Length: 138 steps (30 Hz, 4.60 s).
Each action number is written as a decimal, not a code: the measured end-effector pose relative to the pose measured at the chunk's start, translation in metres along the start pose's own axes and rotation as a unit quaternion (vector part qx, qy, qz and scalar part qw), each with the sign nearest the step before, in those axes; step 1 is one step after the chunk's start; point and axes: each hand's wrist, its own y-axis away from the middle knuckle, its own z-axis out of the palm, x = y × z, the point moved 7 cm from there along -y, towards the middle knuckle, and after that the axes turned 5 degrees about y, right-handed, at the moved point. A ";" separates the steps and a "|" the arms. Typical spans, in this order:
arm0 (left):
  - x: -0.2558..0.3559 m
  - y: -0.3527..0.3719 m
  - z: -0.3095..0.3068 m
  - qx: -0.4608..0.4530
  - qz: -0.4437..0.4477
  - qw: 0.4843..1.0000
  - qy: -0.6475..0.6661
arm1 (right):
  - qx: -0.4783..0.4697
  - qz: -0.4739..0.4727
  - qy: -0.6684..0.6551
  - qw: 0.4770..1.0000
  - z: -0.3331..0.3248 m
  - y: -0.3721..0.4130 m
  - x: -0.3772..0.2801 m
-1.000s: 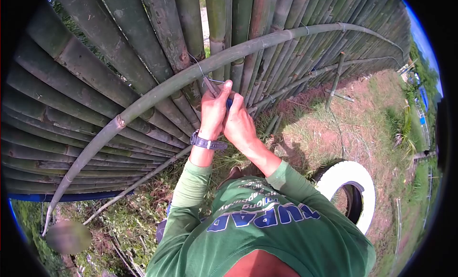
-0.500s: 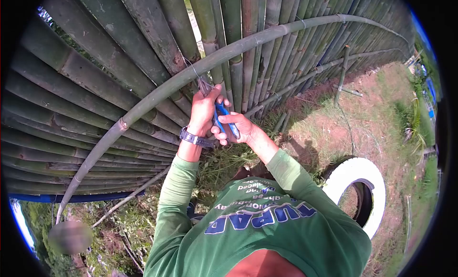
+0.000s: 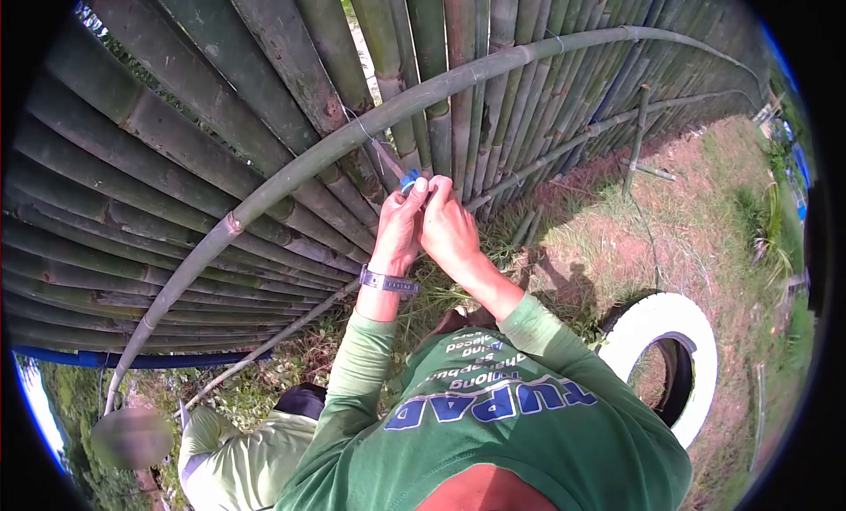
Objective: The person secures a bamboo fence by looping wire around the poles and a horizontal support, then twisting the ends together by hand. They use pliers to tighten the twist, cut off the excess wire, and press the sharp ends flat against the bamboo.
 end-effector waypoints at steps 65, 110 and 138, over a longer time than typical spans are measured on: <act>0.192 -0.008 0.036 0.255 0.547 0.277 -0.748 | -0.462 0.182 -0.802 0.332 0.020 0.018 -0.035; 0.021 -0.019 0.010 0.072 0.087 0.993 0.024 | 0.098 -0.079 -0.013 0.992 -0.006 -0.016 0.024; 0.026 -0.044 -0.002 0.192 0.116 0.974 0.032 | 0.190 -0.114 0.015 0.975 0.014 -0.008 0.021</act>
